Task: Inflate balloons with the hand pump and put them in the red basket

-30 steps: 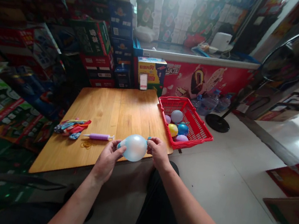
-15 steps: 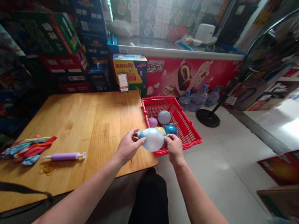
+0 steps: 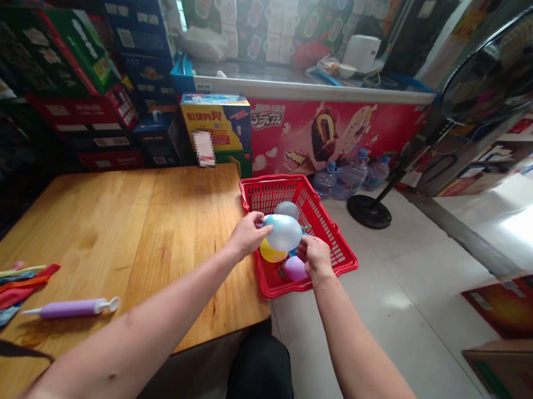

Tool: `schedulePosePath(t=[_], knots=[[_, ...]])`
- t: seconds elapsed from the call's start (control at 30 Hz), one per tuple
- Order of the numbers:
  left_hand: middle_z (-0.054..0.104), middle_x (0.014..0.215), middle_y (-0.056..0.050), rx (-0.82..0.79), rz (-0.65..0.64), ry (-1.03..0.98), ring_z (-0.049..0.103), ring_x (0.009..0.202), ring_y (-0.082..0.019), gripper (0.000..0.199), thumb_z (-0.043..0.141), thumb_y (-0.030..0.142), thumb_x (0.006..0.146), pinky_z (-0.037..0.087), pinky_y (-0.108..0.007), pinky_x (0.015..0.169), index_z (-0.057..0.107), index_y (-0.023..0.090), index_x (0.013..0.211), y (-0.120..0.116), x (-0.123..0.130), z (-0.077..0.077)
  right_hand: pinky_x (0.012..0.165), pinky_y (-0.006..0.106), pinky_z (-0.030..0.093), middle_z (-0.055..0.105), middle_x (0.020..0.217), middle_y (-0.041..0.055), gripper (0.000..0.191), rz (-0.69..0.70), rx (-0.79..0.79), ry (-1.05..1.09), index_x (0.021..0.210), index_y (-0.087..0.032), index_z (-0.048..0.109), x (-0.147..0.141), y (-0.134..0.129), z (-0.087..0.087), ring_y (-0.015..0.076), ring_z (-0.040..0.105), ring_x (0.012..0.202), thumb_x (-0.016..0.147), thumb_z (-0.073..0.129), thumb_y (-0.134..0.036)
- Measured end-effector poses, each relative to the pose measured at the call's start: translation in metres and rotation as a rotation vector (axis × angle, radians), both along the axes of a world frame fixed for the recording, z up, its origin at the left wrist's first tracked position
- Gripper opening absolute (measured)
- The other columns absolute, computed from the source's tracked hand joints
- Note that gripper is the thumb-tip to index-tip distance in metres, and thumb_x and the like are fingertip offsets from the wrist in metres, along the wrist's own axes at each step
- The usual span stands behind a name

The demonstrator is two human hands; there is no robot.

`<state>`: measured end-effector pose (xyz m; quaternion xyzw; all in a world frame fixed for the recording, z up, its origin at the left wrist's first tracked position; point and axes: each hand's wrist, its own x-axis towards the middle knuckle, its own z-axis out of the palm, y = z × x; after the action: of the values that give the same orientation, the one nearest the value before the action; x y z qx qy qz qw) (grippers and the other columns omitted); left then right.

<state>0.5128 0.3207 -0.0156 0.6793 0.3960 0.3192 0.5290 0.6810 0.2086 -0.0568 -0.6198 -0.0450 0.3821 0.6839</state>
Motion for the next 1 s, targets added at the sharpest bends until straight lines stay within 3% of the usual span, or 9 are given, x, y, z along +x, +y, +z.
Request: schedulePosePath(t=[0.1,0.2,0.43,0.73,0.87,1.0], knots=[[0.071,0.128,-0.021,0.011,0.023,-0.007,0.071,0.108,-0.031,0.057,0.082,0.030,0.078,0.056,-0.040,0.092,0.066,0.011,0.129,0.011,0.014,-0.002,0.056,0.026,0.056,0.067,0.071,0.0017,0.019,-0.038,-0.007,0.031,0.084,-0.021,0.058,0.011,0.013,-0.006,0.0156,0.068,0.062,0.075,0.074,-0.026],[0.072,0.128,-0.021,0.019,0.033,-0.007,0.072,0.109,-0.031,0.061,0.082,0.030,0.077,0.055,-0.040,0.094,0.065,0.010,0.132,0.015,0.018,-0.005,0.057,0.027,0.058,0.066,0.073,0.0022,0.018,-0.046,-0.032,0.042,0.086,-0.021,0.058,0.015,0.018,-0.012,0.0187,0.072,0.067,0.079,0.073,-0.028],[0.077,0.113,-0.014,0.039,0.056,-0.003,0.074,0.099,-0.029,0.048,0.080,0.030,0.079,0.057,-0.039,0.088,0.070,0.015,0.123,-0.007,-0.010,-0.007,0.053,0.025,0.057,0.066,0.074,0.0034,0.018,0.027,-0.033,-0.004,0.078,-0.019,0.058,-0.001,-0.002,-0.016,0.0194,0.074,0.067,0.074,0.076,-0.017],[0.077,0.099,-0.012,0.051,0.142,0.037,0.074,0.092,-0.029,0.047,0.079,0.037,0.082,0.056,-0.038,0.079,0.071,0.016,0.123,-0.072,-0.096,0.014,0.052,0.024,0.055,0.072,0.081,0.0067,0.021,0.071,0.023,-0.134,0.089,-0.017,0.064,-0.047,-0.036,0.006,0.0211,0.076,0.072,0.074,0.078,-0.023],[0.076,0.094,-0.010,0.049,0.214,0.013,0.073,0.082,-0.025,0.044,0.078,0.041,0.084,0.056,-0.036,0.075,0.073,0.017,0.120,-0.106,-0.147,0.014,0.057,0.026,0.055,0.075,0.085,0.0069,0.027,0.109,0.066,-0.228,0.094,-0.017,0.069,-0.088,-0.058,0.014,0.0202,0.075,0.072,0.074,0.079,-0.032],[0.076,0.094,-0.009,0.100,0.279,0.032,0.073,0.084,-0.025,0.042,0.076,0.047,0.085,0.057,-0.036,0.078,0.075,0.019,0.116,-0.137,-0.204,0.005,0.058,0.027,0.053,0.076,0.085,0.0069,0.028,0.195,0.109,-0.309,0.092,-0.016,0.072,-0.143,-0.085,0.027,0.0188,0.072,0.068,0.075,0.076,-0.038]])
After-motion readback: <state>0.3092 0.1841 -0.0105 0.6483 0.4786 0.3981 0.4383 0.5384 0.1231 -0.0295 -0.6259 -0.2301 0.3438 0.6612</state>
